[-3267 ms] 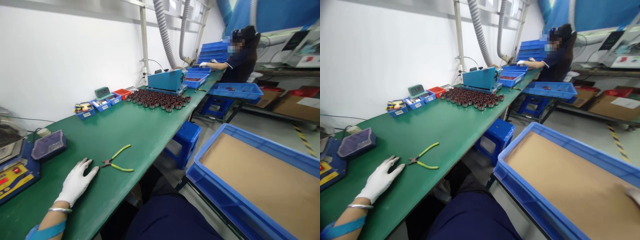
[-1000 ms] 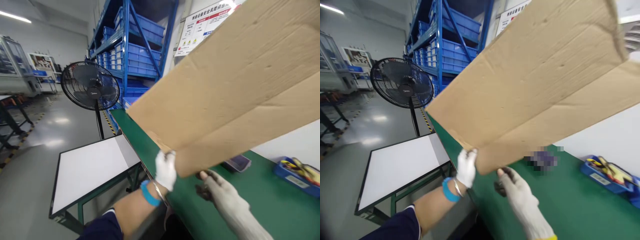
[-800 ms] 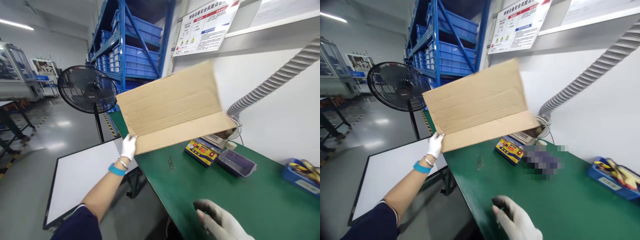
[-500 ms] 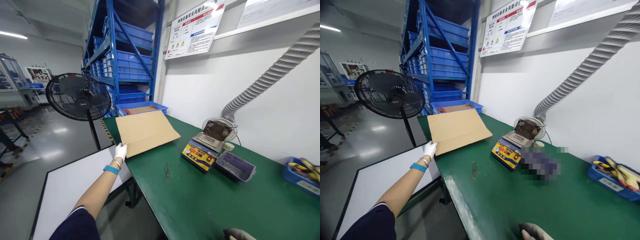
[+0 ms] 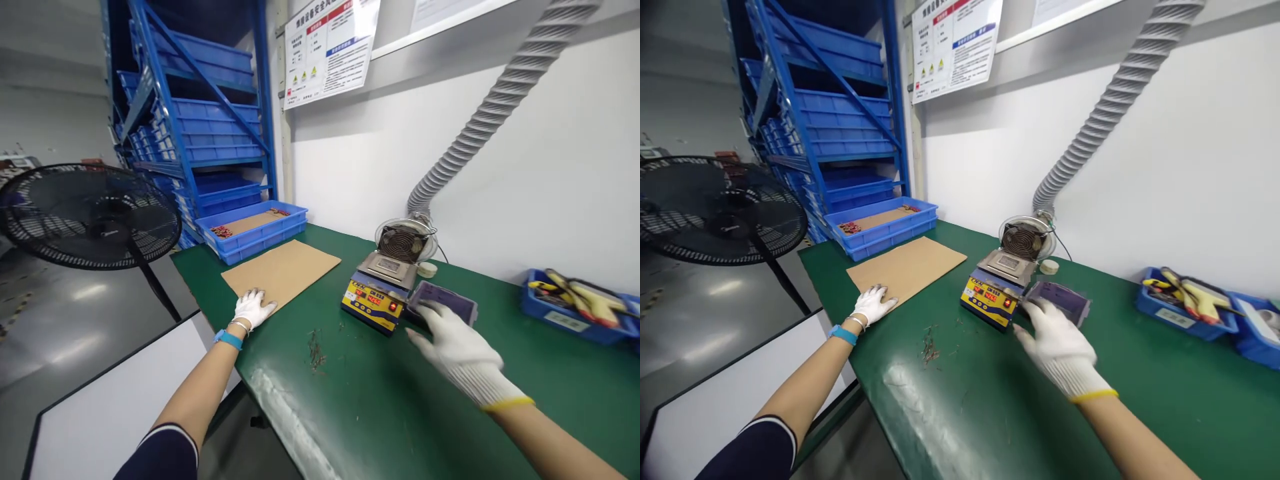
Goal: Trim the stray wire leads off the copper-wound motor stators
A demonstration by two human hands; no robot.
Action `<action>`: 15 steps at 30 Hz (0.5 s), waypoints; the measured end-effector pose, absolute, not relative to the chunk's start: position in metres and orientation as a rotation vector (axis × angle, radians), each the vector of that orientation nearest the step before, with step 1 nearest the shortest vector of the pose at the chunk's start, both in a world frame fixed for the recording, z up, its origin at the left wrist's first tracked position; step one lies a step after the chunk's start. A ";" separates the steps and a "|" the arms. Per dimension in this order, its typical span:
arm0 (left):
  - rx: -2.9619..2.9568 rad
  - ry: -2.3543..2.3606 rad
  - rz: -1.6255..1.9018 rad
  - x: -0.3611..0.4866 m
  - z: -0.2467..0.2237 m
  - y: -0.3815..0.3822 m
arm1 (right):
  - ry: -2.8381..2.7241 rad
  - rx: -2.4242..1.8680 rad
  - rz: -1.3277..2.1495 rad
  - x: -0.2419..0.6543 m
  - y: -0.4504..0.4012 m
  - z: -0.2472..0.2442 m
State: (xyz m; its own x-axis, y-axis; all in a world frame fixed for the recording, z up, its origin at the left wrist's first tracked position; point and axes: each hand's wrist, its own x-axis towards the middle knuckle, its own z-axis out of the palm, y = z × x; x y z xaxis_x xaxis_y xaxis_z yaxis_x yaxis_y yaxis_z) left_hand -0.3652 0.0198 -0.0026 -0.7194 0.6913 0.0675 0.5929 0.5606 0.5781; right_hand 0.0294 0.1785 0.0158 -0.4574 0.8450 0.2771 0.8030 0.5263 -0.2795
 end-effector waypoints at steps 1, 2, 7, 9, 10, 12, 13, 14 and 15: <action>1.069 2.639 0.903 -0.363 0.000 0.027 | -2.415 -1.337 0.147 0.021 0.190 0.019; 1.048 2.650 0.940 -0.359 0.002 0.035 | -2.435 -1.323 0.146 0.013 0.200 0.019; 1.127 2.469 1.215 -0.324 0.007 0.080 | -2.469 -1.329 0.174 -0.006 0.225 0.002; 1.190 2.310 1.314 -0.308 0.001 0.095 | -2.459 -1.329 0.223 -0.005 0.228 -0.005; 1.203 2.234 1.356 -0.301 -0.003 0.101 | -2.440 -1.336 0.257 -0.003 0.230 -0.008; 1.188 2.108 1.423 -0.292 -0.014 0.107 | -2.350 -1.380 0.334 0.004 0.239 -0.011; 1.164 2.060 1.449 -0.290 -0.019 0.108 | -2.284 -1.417 0.375 0.009 0.246 -0.011; 1.136 2.022 1.469 -0.290 -0.025 0.108 | -2.211 -1.458 0.418 0.014 0.255 -0.010; 1.109 1.990 1.487 -0.290 -0.030 0.107 | -2.139 -1.501 0.461 0.020 0.266 -0.008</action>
State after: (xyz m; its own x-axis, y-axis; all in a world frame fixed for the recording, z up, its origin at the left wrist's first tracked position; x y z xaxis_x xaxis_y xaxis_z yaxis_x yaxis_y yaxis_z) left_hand -0.2904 0.1074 -0.0298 -0.5945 0.7940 0.1272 0.3471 0.1107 0.9313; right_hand 0.0201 0.2655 -0.0079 -0.2806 0.9402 0.1931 0.7769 0.3406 -0.5295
